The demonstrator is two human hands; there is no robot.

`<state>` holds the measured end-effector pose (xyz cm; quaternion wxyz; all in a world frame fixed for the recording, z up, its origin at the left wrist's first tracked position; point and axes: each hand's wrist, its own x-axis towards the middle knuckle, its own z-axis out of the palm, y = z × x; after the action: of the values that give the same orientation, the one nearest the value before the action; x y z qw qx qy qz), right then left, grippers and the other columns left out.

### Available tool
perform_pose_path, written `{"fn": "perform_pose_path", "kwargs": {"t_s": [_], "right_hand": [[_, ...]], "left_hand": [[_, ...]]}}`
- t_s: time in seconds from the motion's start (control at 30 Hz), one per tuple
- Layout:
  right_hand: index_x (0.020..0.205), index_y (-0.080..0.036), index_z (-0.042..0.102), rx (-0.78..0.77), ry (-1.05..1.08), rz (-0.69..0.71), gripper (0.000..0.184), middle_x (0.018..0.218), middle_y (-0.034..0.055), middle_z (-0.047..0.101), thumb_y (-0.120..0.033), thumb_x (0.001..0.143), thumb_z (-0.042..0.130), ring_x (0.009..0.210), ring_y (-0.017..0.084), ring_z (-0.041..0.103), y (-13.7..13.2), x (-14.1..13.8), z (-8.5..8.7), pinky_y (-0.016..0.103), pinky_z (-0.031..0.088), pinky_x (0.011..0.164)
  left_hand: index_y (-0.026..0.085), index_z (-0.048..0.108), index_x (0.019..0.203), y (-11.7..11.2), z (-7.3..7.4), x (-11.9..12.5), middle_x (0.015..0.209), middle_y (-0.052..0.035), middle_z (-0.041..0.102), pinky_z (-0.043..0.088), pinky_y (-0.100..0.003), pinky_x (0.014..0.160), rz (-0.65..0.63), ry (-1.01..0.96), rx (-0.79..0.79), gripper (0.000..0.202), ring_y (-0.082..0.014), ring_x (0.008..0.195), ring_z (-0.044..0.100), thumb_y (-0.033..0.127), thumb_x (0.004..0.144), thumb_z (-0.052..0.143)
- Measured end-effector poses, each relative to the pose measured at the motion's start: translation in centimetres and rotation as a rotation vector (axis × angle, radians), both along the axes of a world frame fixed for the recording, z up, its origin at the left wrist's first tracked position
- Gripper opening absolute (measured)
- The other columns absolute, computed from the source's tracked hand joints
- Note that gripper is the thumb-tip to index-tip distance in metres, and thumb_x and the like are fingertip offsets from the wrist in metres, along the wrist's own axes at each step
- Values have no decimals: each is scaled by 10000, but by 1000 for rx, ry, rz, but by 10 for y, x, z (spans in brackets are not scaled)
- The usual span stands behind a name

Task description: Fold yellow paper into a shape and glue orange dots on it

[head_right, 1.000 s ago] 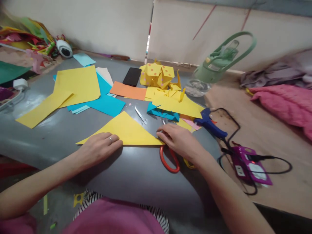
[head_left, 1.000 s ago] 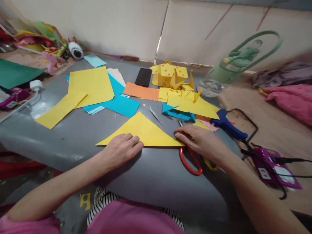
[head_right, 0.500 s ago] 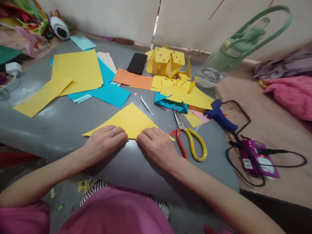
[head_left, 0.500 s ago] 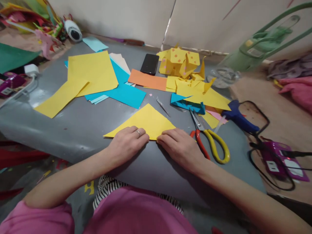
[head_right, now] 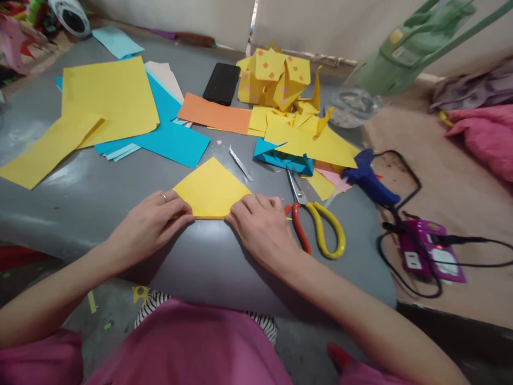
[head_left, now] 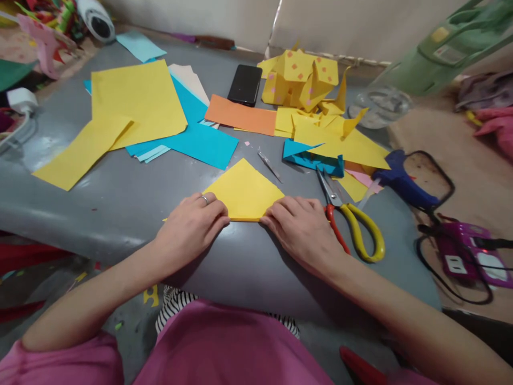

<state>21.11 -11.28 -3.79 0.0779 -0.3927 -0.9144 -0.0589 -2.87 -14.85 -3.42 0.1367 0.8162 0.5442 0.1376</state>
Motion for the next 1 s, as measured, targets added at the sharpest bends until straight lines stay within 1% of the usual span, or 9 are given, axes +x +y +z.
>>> {"fn": "perform_pose_path", "kwargs": {"t_s": [0.17, 0.37, 0.47, 0.57, 0.7, 0.83, 1.0], "right_hand": [[873, -204, 649, -104, 5, -25, 338, 877, 71, 663, -373, 1042, 410, 807, 227, 491, 1, 1, 2, 359, 264, 730], [887, -202, 651, -137, 49, -27, 341, 884, 74, 657, -391, 1037, 409, 816, 238, 502, 3, 2, 1, 361, 267, 727], [880, -200, 653, -148, 64, -17, 346, 876, 76, 657, -387, 1033, 405, 810, 236, 510, 5, 2, 1, 364, 276, 728], [873, -196, 651, -145, 78, -8, 352, 873, 81, 656, -390, 1028, 402, 799, 237, 513, 6, 3, 0, 369, 283, 721], [877, -203, 651, -142, 79, -7, 380, 865, 87, 657, -414, 1030, 374, 788, 244, 506, 7, 3, -1, 376, 283, 706], [881, -208, 647, -151, 77, -6, 373, 869, 87, 656, -414, 1029, 373, 793, 242, 511, 8, 4, -1, 375, 281, 705], [862, -209, 639, -177, 95, -28, 371, 860, 87, 647, -428, 1021, 385, 793, 242, 526, 10, 4, 0, 374, 298, 712]], "left_hand": [[196, 663, 849, 5, 5, -17, 879, -51, 656, 374, -358, 736, 20, 34, -52, 274, -221, 810, 544, 362, 994, 500], [208, 656, 809, 9, 9, -34, 814, -35, 648, 319, -360, 720, 52, 124, -98, 289, -223, 788, 517, 414, 975, 539], [205, 653, 797, 8, 8, -39, 808, -41, 627, 329, -366, 738, 81, 138, -80, 313, -217, 782, 495, 437, 972, 536], [211, 663, 824, 4, 6, -46, 861, -51, 612, 355, -374, 775, 127, 128, -61, 311, -221, 817, 480, 448, 969, 523], [218, 656, 850, -3, 6, -54, 913, -51, 598, 378, -401, 841, 163, 79, -73, 292, -220, 850, 482, 435, 969, 503], [218, 644, 859, -6, 8, -56, 977, -59, 599, 371, -430, 884, 173, 56, -83, 263, -229, 895, 490, 406, 965, 494], [205, 599, 814, -1, 9, -56, 991, -70, 592, 374, -443, 869, 157, 84, -118, 247, -239, 897, 475, 399, 941, 513]]}}
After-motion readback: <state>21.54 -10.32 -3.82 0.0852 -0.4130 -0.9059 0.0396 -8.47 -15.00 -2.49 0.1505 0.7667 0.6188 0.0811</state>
